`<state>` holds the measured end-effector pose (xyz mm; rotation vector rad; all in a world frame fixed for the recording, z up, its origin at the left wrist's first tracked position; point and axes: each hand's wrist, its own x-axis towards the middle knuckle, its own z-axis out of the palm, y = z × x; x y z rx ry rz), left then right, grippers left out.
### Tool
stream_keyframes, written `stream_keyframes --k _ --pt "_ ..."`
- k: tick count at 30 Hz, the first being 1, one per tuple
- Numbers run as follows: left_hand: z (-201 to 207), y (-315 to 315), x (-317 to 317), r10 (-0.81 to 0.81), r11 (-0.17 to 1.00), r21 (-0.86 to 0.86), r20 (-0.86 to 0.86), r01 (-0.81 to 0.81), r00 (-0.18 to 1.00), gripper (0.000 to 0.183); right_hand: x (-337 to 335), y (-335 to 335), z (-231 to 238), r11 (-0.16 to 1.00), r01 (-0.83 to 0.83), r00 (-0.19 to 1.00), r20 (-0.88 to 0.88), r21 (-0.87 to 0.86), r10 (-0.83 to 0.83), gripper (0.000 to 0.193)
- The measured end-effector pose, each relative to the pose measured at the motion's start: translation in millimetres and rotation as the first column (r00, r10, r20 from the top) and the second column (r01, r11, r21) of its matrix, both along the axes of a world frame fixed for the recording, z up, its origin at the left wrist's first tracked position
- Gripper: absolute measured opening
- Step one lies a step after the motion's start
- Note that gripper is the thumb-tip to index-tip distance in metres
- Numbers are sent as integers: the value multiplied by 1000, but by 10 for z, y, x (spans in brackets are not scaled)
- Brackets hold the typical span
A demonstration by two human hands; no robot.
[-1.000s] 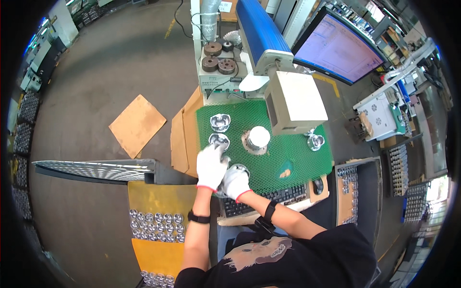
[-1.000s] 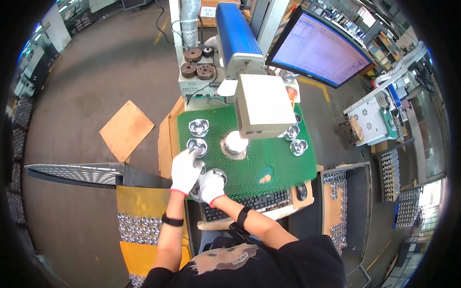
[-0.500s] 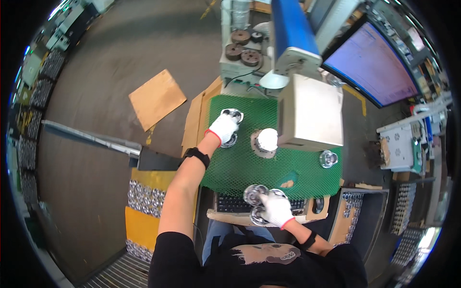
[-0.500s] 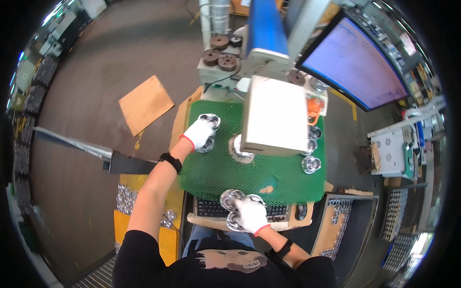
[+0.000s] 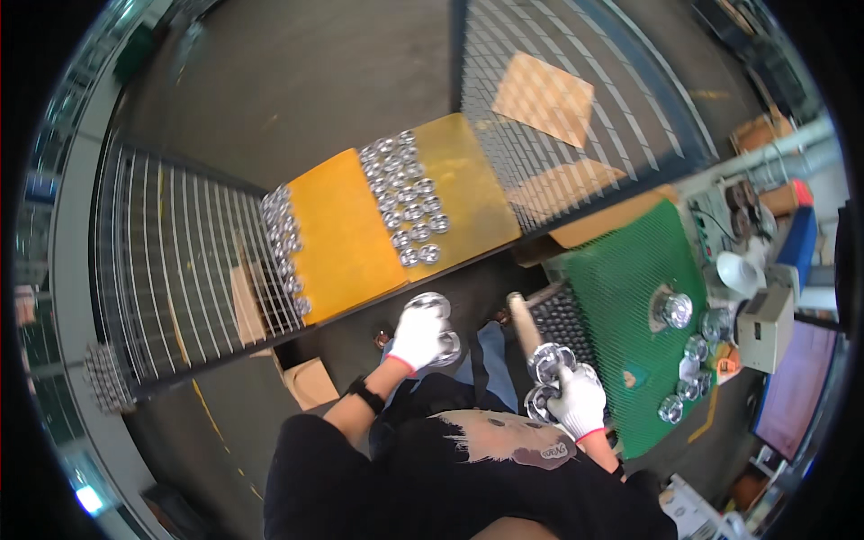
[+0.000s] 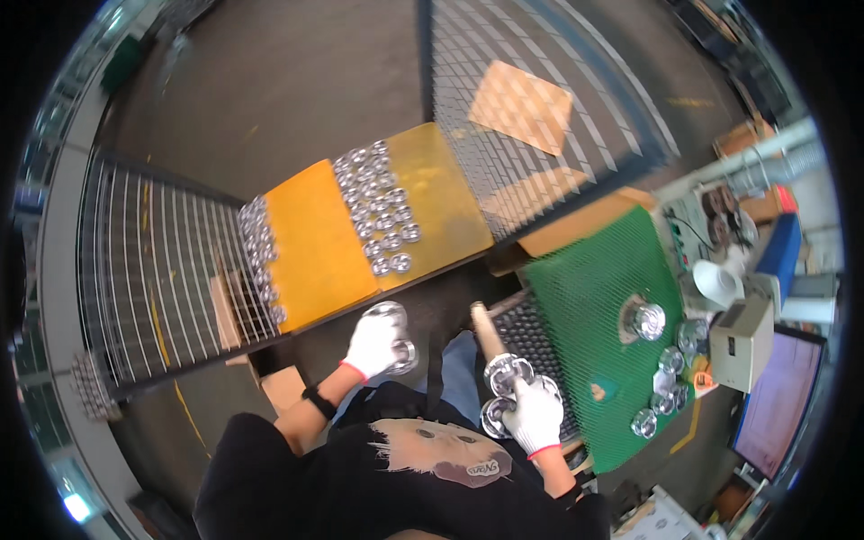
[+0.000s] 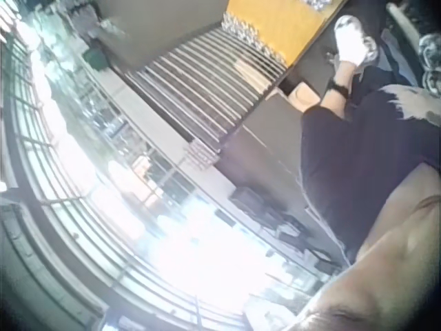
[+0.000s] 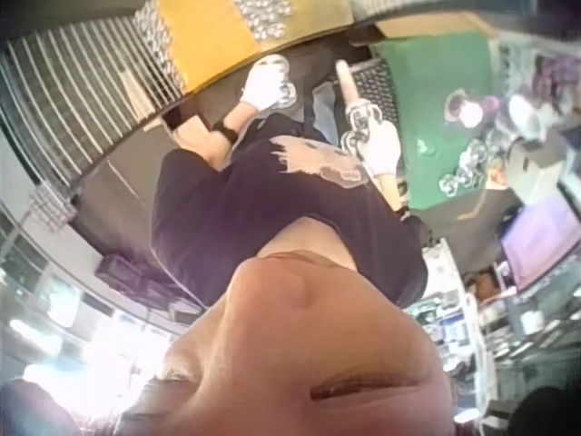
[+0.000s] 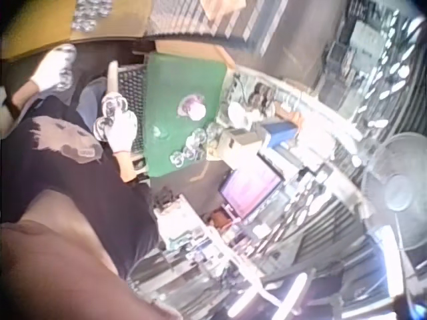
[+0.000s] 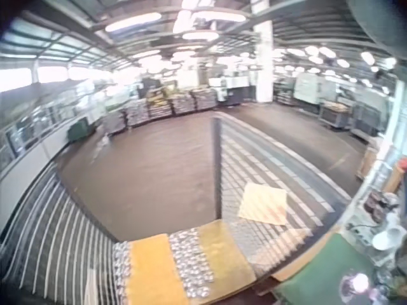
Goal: Inspecting metal pistons at a workstation and organizing them into storage containers.
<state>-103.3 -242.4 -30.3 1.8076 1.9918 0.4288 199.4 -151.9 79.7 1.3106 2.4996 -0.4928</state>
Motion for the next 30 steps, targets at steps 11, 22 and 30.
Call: stream_keyframes --k 11,22,30 --pt "-696 -3022 -1428 673 655 -306 -179 -691 717 18 -3418 -756 -1424 778 -607 792 -44 -165 609 28" --pt "-2483 -2514 -2053 966 255 -206 91 -945 241 15 -6149 -1721 -4499 765 -628 776 -47 -140 628 27" --pt "-3732 -2183 -2461 988 132 -244 -47 -961 148 19 -7011 -2138 -5415 818 -553 833 -105 -160 543 44"
